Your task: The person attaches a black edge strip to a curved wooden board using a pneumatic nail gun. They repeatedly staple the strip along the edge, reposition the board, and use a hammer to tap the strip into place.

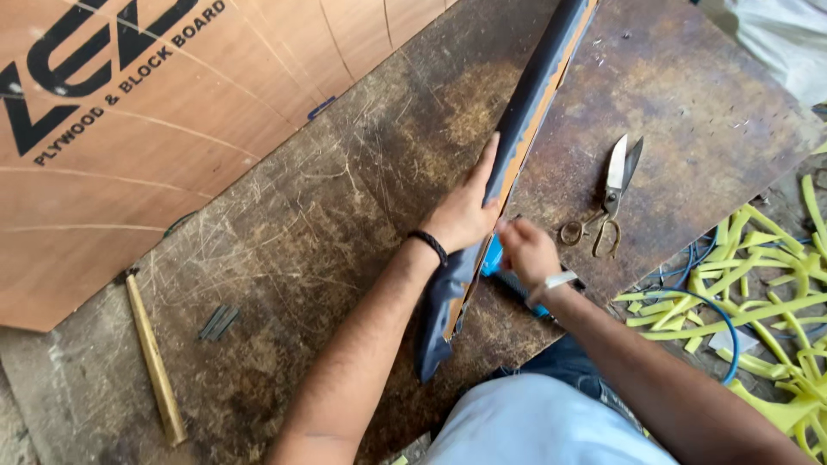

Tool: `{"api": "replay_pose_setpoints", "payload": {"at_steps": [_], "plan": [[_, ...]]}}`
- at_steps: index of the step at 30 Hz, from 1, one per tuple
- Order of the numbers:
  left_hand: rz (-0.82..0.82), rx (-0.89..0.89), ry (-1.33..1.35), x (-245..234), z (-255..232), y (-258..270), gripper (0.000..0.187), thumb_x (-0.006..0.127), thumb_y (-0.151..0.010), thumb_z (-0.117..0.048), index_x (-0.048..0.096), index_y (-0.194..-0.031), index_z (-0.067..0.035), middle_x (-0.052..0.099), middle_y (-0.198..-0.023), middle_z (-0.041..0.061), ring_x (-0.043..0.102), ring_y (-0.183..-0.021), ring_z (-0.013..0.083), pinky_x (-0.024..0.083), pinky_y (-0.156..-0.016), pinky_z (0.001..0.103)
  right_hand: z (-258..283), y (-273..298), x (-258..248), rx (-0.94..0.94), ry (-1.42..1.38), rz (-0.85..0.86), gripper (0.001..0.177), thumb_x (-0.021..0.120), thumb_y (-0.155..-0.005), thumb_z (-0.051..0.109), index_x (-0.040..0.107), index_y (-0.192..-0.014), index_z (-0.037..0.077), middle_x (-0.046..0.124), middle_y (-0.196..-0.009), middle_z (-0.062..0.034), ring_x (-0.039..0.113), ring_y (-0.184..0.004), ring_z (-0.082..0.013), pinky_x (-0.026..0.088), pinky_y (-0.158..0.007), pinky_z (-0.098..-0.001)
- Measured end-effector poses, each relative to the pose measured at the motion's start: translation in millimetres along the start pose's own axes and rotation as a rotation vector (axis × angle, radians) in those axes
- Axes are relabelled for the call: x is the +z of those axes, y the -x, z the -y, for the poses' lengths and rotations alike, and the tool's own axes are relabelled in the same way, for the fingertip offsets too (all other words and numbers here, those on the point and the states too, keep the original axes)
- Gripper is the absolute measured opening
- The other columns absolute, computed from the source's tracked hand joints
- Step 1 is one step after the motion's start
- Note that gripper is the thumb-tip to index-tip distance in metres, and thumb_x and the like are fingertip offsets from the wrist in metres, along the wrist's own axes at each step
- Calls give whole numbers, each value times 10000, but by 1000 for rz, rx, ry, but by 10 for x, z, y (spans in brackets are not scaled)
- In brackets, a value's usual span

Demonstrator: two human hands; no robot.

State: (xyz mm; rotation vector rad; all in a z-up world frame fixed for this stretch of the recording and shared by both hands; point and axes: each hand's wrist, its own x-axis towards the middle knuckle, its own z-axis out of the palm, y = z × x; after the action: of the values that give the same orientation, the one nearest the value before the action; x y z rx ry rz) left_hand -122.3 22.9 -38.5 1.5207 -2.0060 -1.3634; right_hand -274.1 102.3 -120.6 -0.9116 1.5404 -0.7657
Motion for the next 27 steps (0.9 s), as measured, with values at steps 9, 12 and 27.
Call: {"api": "replay_pose_setpoints", "payload": {"at_steps": [9, 12, 27], "plan": [[-126, 107, -47, -99, 69, 77, 984, 584, -903, -55, 19, -1645, -369, 716, -1116, 314, 725, -968, 447, 575, -830, 523, -914, -84, -203, -307, 1078, 157, 436, 705, -840, 122, 462, -1192, 38, 649, -1111, -261, 670, -1034, -418, 563, -839, -502], [-114, -87, -13, 17, -106, 190, 924, 565, -924, -91, 48, -1631, -383, 729, -1050, 278, 762, -836, 404, 605, -767, 501, -916, -253, -347, -173, 968, 212, 588, 743, -770, 146, 408, -1234, 13, 667, -1135, -273, 662, -1076, -442, 549, -884, -528], [-325, -214, 41, 59, -321, 763, 877, 637, -866, -31, 291, -1600, -361, 752, -1205, 164, 784, -879, 237, 607, -772, 380, -719, -141, -1140, -90, 1061, 283, 686, 720, -808, 199, 348, -1368, 63, 719, -1013, -253, 723, -890, -421, 597, -783, -514]]}}
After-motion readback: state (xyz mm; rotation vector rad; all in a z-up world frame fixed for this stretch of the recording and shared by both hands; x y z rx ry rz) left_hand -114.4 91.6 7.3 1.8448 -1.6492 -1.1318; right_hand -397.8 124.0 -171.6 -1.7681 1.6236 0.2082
